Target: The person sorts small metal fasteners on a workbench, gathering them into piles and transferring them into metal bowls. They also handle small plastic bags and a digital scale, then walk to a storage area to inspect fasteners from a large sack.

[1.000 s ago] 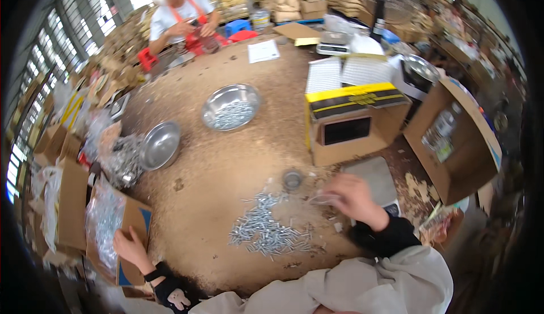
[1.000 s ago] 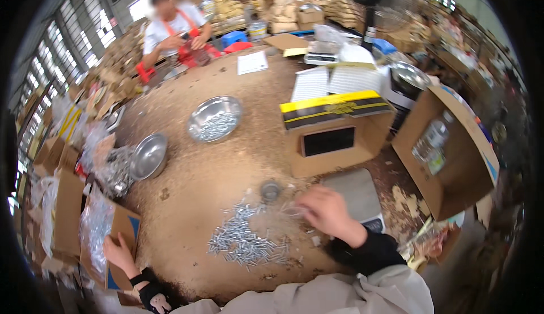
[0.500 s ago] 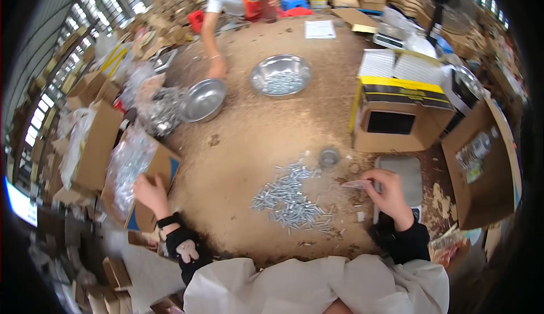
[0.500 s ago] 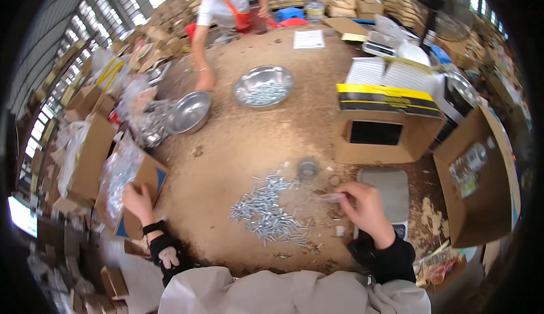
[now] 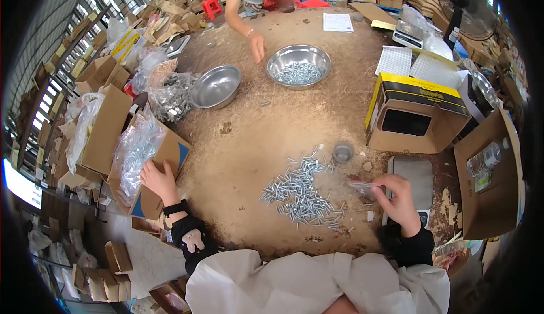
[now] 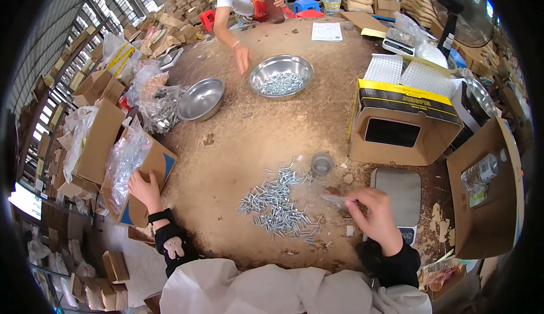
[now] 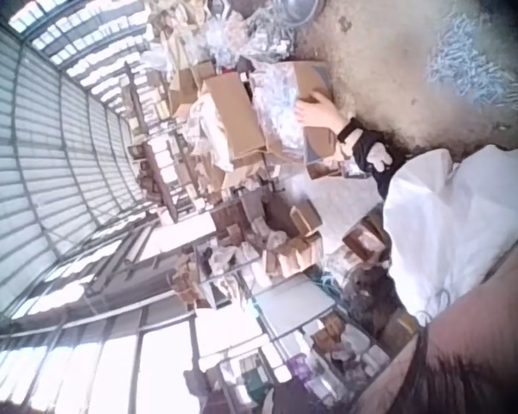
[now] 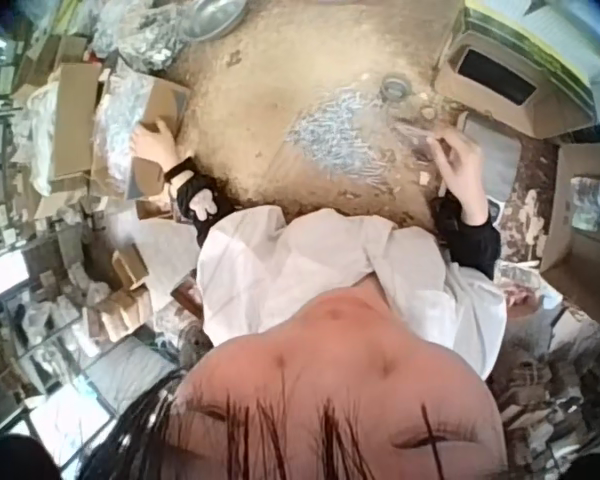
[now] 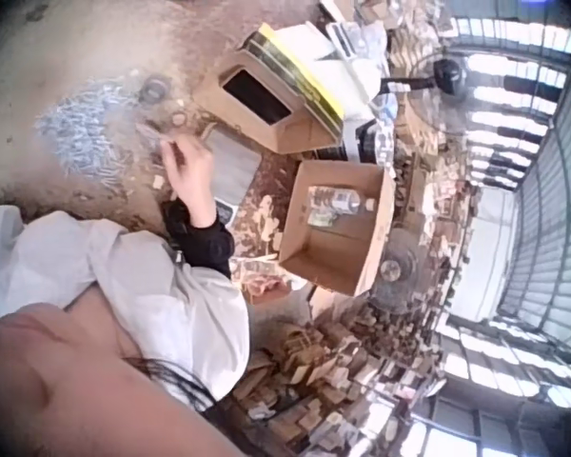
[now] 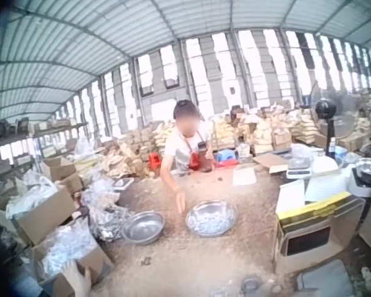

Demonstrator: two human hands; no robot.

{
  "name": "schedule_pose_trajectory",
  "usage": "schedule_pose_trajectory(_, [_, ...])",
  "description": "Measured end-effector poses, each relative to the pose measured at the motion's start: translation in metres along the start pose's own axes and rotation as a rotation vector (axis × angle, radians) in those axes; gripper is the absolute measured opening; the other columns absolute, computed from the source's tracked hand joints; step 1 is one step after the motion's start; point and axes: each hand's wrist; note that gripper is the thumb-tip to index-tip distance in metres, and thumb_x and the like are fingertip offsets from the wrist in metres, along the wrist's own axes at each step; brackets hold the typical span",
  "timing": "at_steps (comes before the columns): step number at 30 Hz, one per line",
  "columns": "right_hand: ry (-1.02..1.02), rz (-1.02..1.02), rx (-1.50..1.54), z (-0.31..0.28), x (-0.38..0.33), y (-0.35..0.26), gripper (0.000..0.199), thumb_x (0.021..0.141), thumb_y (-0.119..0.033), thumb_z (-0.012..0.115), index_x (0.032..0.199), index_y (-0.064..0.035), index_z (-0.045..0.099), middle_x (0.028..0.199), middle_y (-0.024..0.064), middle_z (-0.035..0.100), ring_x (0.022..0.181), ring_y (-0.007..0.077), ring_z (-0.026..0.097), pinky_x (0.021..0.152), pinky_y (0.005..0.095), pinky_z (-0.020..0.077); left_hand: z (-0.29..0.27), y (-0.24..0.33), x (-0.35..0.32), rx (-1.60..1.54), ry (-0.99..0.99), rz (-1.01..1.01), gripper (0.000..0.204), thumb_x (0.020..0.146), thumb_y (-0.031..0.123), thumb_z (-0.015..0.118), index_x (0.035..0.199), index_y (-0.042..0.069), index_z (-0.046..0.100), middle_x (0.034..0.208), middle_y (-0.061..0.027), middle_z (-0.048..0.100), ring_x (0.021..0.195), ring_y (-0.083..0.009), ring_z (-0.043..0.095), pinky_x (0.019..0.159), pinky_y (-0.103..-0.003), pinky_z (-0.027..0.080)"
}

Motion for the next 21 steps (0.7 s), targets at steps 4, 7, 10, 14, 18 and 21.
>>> schedule_pose_trajectory(4, [-0.039,0.012,-0.006,0.0,-0.001,0.0,0.006,0.077,-0.006,0.065,0.078,-0.0011,0.062,0.074,0.0122,0.063,0.067,0.0307,0.061,0.062,0.0358,0.0466,-0.002,0.022,-0.003,-0.038,0.193,0.072,0.04,0.073,0.02,0.066,0.108,0.004,0.056,0.106,-0.0123,0.058,0.104,-0.0326,0.05,0.092,-0.043,0.035])
schedule_pose_trajectory(7, [-0.063,-0.002,0.008,0.003,0.001,0.002,0.005,0.077,-0.006,0.065,0.078,-0.0011,0.062,0.072,0.0121,0.063,0.066,0.0304,0.06,0.061,0.035,0.0462,-0.005,0.058,-0.001,-0.227,-0.055,0.176,0.039,0.071,0.015,0.067,0.108,0.006,0.057,0.112,-0.014,0.057,0.106,-0.0306,0.052,0.095,-0.043,0.036])
schedule_pose_trajectory(10, [-0.059,-0.01,0.019,0.004,0.002,0.003,0.005,0.077,-0.006,0.065,0.078,-0.0013,0.063,0.072,0.0119,0.063,0.066,0.0298,0.06,0.06,0.0344,0.0459,0.019,0.108,-0.002,-0.699,-0.39,0.478,0.038,0.075,0.015,0.067,0.111,0.006,0.057,0.113,-0.0167,0.056,0.106,-0.0328,0.053,0.093,-0.042,0.04])
schedule_pose_trajectory(14, [-0.041,0.053,0.043,0.003,0.001,0.007,0.006,0.079,-0.006,0.063,0.079,-0.0005,0.062,0.07,0.0117,0.062,0.063,0.0276,0.06,0.058,0.0332,0.0453,0.042,0.196,0.013,-0.92,-0.72,0.563,0.043,0.083,0.022,0.064,0.12,0.004,0.052,0.117,-0.019,0.053,0.108,-0.0375,0.051,0.093,-0.043,0.041])
schedule_pose_trajectory(18, [0.038,0.194,0.196,0.004,-0.003,0.012,0.01,0.086,-0.007,0.058,0.082,0.0008,0.062,0.069,0.0106,0.061,0.063,0.0183,0.059,0.059,0.0285,0.0454,0.113,0.253,0.017,-0.781,-0.604,0.608,0.044,0.084,0.025,0.064,0.12,0.004,0.053,0.113,-0.0189,0.055,0.107,-0.0366,0.052,0.09,-0.043,0.043])
schedule_pose_trajectory(21, [0.265,0.271,0.459,0.008,-0.015,0.037,0.019,0.097,-0.016,0.045,0.099,-0.0011,0.055,0.099,0.01,0.063,0.084,0.0173,0.062,0.075,0.0269,0.045,0.131,0.281,0.011,-0.676,-0.592,0.696,0.025,0.087,0.024,0.059,0.105,0.009,0.066,0.111,-0.0171,0.059,0.099,-0.0359,0.055,0.087,-0.043,0.044])
Point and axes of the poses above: each hand's wrist, its own x-axis towards the middle knuckle, its own z-axis out of the palm, y = z × x
